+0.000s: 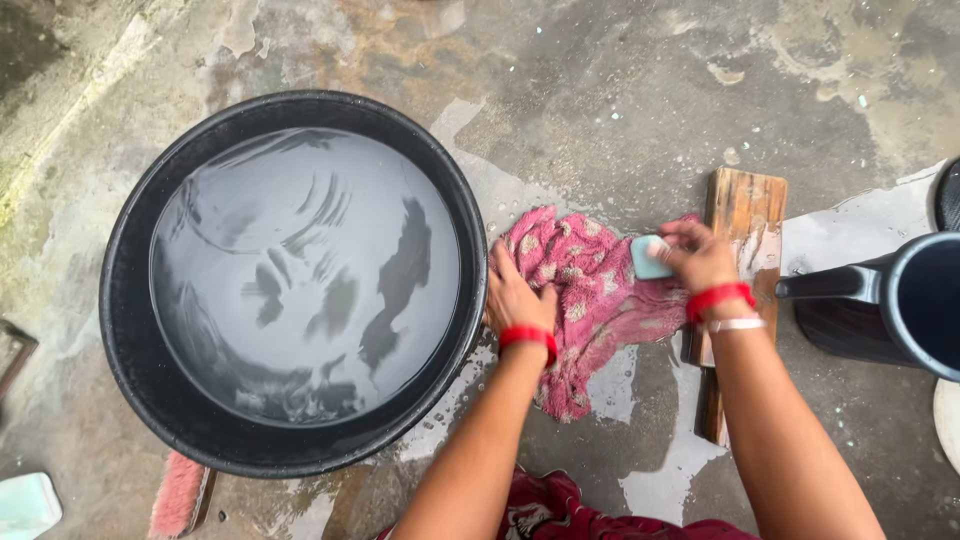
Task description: The person washes a piece of cloth by hand, scrubbing it with soap and beating it with a wooden paddle on a concrete floor next to a basin of water.
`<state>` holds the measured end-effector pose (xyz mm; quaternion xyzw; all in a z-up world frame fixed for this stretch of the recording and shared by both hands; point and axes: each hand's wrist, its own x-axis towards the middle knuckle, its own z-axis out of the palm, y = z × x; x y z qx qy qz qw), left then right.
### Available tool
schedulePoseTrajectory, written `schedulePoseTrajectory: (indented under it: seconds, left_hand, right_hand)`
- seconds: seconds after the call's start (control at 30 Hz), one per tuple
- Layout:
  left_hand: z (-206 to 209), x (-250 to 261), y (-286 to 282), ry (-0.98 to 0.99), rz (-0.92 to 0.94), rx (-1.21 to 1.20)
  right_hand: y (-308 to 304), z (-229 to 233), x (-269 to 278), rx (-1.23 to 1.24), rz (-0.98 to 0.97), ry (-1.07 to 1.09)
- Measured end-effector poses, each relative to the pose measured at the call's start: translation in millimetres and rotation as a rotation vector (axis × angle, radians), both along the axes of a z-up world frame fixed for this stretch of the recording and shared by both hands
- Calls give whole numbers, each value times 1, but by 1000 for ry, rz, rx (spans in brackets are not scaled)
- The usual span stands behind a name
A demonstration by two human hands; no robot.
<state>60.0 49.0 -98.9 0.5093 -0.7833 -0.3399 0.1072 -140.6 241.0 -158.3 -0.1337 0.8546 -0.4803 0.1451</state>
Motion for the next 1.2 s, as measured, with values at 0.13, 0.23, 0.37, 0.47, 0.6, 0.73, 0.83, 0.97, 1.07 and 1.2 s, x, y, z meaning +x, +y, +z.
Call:
schedulePoseTrajectory:
  seconds: [0.13,0.23,0.37,0.47,0.6,0.73,0.83,0.97,1.07,1.2]
  left_hand:
    - [25,-22,-15,-36,-103,366]
    - [54,-23,0,207,-184,446]
    - [77,-11,9,-221,-603,234]
    - [50,4,30,-372,-691,83]
    - [-15,35,70,-364,-800,-180]
    - [-37,41,77,-188,-673,-277]
    - [-22,24,59,-238,-671,-300]
    - [-12,30,72,-264,-683,-140]
    - [-9,28,78,-309,-639,-161]
    - [4,20,62,-433,-740,-62]
  right_hand:
    - [4,5,38,337,108,313]
    - [5,16,39,70,-152,113]
    - [15,38,48,-96,-236,469]
    - [-16,17,102,459,119,283]
    - [-60,21,120,434,396,483]
    - [-102,32,76,710,354,432]
    - [-57,28,107,380,512,562]
    - [-52,23,92,488,494,640]
    - [-90,38,78,845,338,433]
    - [-106,69,38,680,397,501]
